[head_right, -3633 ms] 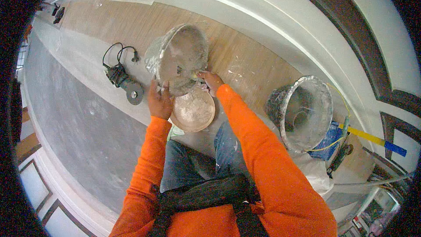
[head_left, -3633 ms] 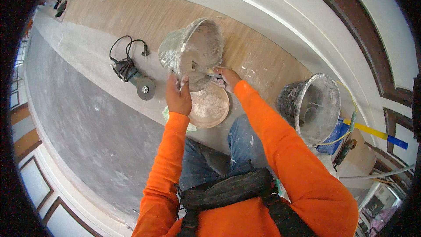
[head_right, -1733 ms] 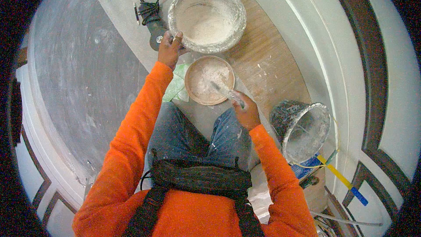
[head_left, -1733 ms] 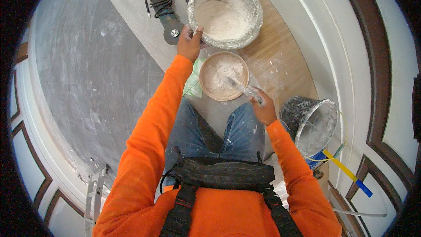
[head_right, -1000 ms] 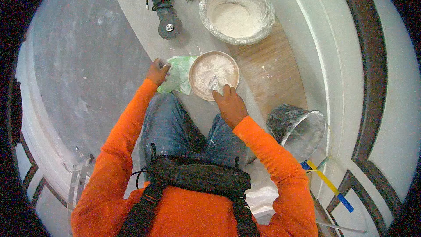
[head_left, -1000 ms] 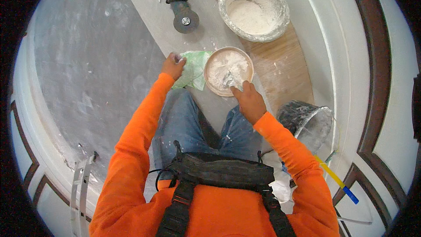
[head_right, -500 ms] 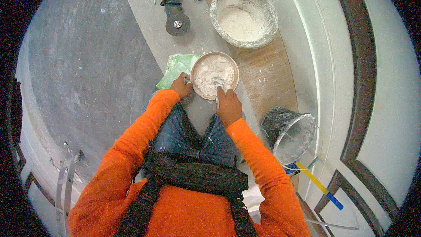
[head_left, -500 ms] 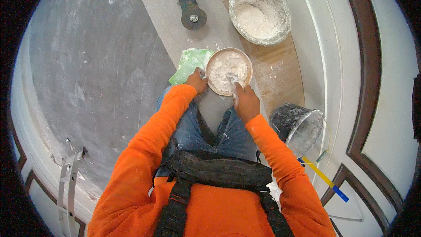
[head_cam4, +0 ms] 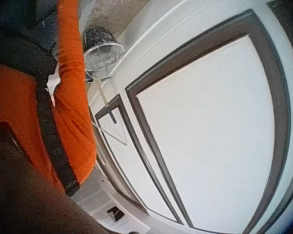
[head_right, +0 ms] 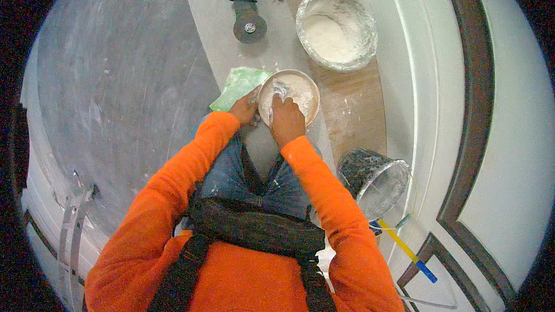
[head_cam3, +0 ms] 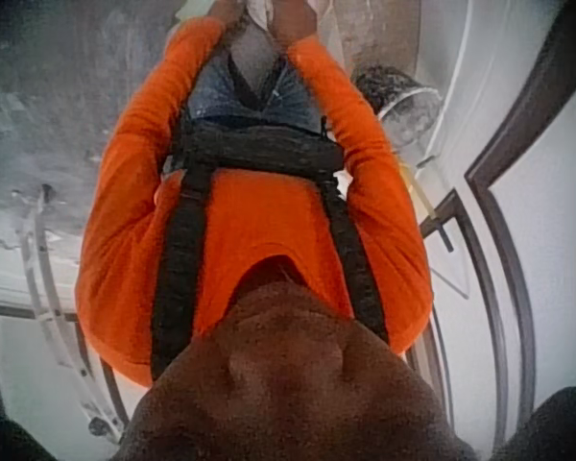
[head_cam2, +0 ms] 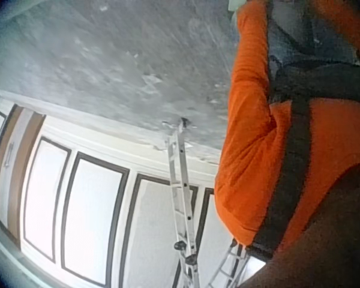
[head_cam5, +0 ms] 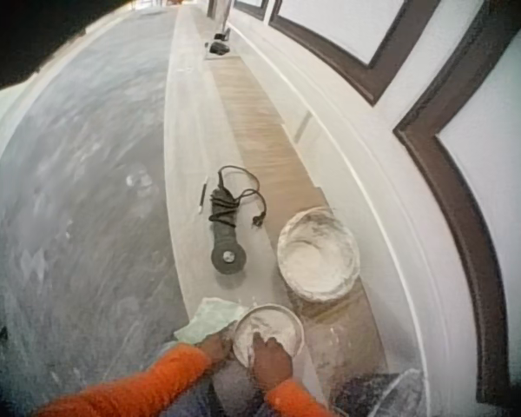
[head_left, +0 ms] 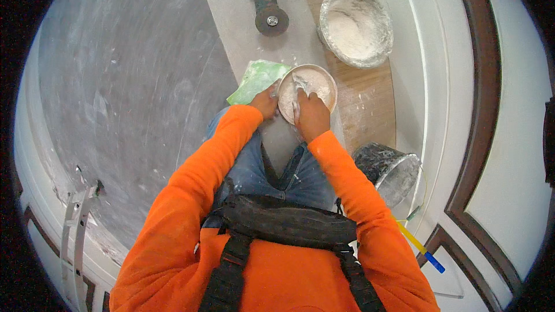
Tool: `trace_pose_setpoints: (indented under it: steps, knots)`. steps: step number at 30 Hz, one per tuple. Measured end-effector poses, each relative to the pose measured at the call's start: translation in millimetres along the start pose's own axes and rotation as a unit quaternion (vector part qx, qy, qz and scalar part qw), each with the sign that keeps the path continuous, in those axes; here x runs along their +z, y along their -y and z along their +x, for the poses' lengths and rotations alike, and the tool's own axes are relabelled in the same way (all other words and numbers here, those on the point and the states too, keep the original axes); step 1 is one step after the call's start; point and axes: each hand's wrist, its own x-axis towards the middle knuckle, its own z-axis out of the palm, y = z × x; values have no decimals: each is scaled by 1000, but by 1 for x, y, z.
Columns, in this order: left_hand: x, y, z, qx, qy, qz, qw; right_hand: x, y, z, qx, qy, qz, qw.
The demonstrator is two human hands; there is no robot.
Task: The person applies plaster to a wall section using a spreader, then mixes a fresh batch of plaster in a small bowl by adding water from a bucket and stirring with a spatula.
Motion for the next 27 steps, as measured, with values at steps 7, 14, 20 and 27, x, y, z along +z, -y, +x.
trace_pose_setpoints:
  steps: [7, 14, 20, 27]
  knots:
    - [2, 7, 11, 12, -33, -59, 998, -14, -25, -36, -120, 76, -26, 989]
    - [-2, -33, -12, -46, -16, -94, 994, -35, -68, -34, -92, 15, -32, 995]
    - [5, -20, -2, 3, -64, 113, 992, -6, -41, -38, -60, 46, -25, 997]
    - [6, 0, 1, 58, -82, 105, 989, -42, -55, -32, -76, 35, -13, 996]
